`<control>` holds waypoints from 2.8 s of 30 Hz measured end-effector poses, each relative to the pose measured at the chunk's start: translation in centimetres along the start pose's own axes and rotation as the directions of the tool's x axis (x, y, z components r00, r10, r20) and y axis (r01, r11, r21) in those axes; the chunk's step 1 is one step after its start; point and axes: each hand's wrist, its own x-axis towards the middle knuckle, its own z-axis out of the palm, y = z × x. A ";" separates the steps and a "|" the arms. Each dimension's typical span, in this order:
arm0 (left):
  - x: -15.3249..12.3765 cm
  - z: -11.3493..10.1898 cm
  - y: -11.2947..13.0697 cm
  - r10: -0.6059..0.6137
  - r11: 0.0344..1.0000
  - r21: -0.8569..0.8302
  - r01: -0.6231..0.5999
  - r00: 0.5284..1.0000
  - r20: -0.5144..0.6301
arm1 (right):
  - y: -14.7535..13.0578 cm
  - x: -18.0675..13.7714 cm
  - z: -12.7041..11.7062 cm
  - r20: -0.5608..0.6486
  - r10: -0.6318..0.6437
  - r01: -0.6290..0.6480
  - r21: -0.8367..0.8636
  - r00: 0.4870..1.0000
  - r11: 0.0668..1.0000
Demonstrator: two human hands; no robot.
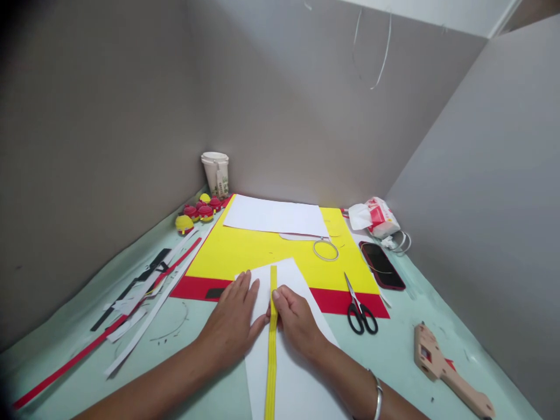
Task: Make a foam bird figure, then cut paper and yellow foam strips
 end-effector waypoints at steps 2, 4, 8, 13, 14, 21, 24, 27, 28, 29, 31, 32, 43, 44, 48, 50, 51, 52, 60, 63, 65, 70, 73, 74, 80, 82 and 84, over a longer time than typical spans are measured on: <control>-0.1 0.0 0.1 0.030 0.999 -0.013 -0.030 0.999 0.024 | 0.0 -0.4 -0.3 -0.003 0.014 -0.014 -0.011 1.000 1.000; -0.1 -0.1 0.1 0.046 0.999 -0.019 -0.045 0.998 0.038 | -0.3 -0.3 -0.6 0.009 0.035 -0.034 -0.023 0.999 0.999; 0.0 -0.4 0.1 0.066 0.998 -0.012 -0.066 0.997 0.040 | -1.6 1.5 -1.1 0.043 0.047 -0.043 -0.080 0.998 0.996; 0.1 -0.6 0.0 0.109 0.994 -0.007 -0.108 0.994 0.029 | -2.2 4.2 -0.6 0.007 0.001 0.001 -0.170 1.000 0.985; 0.0 -0.6 0.0 0.103 0.995 -0.006 -0.103 0.994 0.020 | -2.1 4.4 -0.4 -0.002 -0.008 0.007 -0.190 1.000 0.982; -0.3 -0.5 0.6 0.021 0.996 0.090 -0.021 1.000 -0.005 | -0.6 3.7 0.9 -0.068 -0.095 0.064 -0.363 0.993 0.930; -0.3 -0.7 0.8 0.025 0.992 0.121 -0.022 1.000 -0.018 | -0.4 3.5 1.0 -0.061 -0.134 0.096 -0.428 0.989 0.899; -0.5 -0.7 0.6 0.039 0.988 0.153 -0.032 0.998 -0.045 | -0.1 3.4 1.2 -0.069 -0.189 0.131 -0.495 0.979 0.859; -0.6 -0.7 0.4 0.049 0.985 0.167 -0.040 0.998 -0.048 | 0.0 3.3 1.2 -0.071 -0.214 0.147 -0.520 0.974 0.842; -0.7 -0.6 0.3 0.058 0.982 0.181 -0.048 0.997 -0.052 | 0.1 3.3 1.2 -0.070 -0.242 0.166 -0.546 0.968 0.821; -0.9 -0.4 0.0 0.073 0.977 0.203 -0.059 0.995 -0.063 | 0.2 3.2 1.1 -0.051 -0.307 0.217 -0.597 0.950 0.773; -1.0 -0.2 -0.1 0.077 0.975 0.212 -0.061 0.995 -0.070 | 0.2 3.2 1.1 -0.031 -0.339 0.249 -0.617 0.940 0.747; -1.2 0.4 -0.2 0.058 0.986 0.162 -0.038 0.991 -0.121 | 0.5 3.0 1.0 0.191 -0.504 0.501 -0.622 0.843 0.602; -1.2 0.4 -0.1 0.061 0.986 0.162 -0.043 0.992 -0.113 | 0.4 2.9 1.0 0.196 -0.511 0.511 -0.615 0.837 0.601; -1.6 0.3 0.2 0.094 0.982 0.175 -0.075 0.990 -0.105 | 0.1 2.6 1.0 0.215 -0.532 0.543 -0.593 0.819 0.595; -1.8 0.2 0.2 0.111 0.978 0.189 -0.089 0.988 -0.111 | -0.1 2.5 1.1 0.218 -0.541 0.552 -0.589 0.812 0.591; -1.8 0.2 0.2 0.120 0.976 0.195 -0.095 0.986 -0.118 | -0.2 2.5 1.1 0.219 -0.545 0.555 -0.588 0.809 0.588; -1.8 0.1 0.2 0.127 0.975 0.197 -0.101 0.984 -0.127 | -0.2 2.4 1.1 0.223 -0.547 0.559 -0.589 0.807 0.584; -1.6 -0.6 -0.5 0.152 0.982 0.142 -0.122 0.961 -0.231 | -0.3 2.5 1.1 0.306 -0.505 0.569 -0.634 0.807 0.524; -1.5 -0.7 -0.6 0.160 0.984 0.127 -0.128 0.946 -0.283 | -0.1 2.5 1.1 0.333 -0.483 0.564 -0.669 0.810 0.485; -1.5 -0.6 -0.7 0.158 0.985 0.110 -0.129 0.936 -0.313 | 0.0 2.6 1.2 0.350 -0.472 0.566 -0.680 0.809 0.467; -1.3 0.1 -1.1 0.147 0.989 0.036 -0.144 0.916 -0.374 | -0.3 2.5 1.3 0.348 -0.474 0.568 -0.671 0.809 0.476; -1.2 0.4 -1.3 0.121 0.988 -0.049 -0.149 0.925 -0.361 | -0.5 2.5 1.3 0.340 -0.472 0.564 -0.662 0.813 0.494; -1.2 0.4 -1.4 0.109 0.987 -0.073 -0.143 0.931 -0.348 | -0.5 2.5 1.3 0.341 -0.469 0.563 -0.660 0.815 0.498; -0.7 -0.4 -2.3 -0.018 0.988 -0.151 -0.024 0.963 -0.270 | 0.1 2.9 0.9 0.363 -0.482 0.592 -0.623 0.798 0.511; -0.4 -0.7 -2.6 -0.070 0.982 -0.186 0.025 0.968 -0.242 | 0.4 3.0 0.8 0.353 -0.486 0.589 -0.621 0.799 0.518; -0.1 -0.8 -3.0 -0.092 0.975 -0.217 0.039 0.967 -0.238 | 0.5 3.1 0.8 0.336 -0.488 0.578 -0.628 0.805 0.520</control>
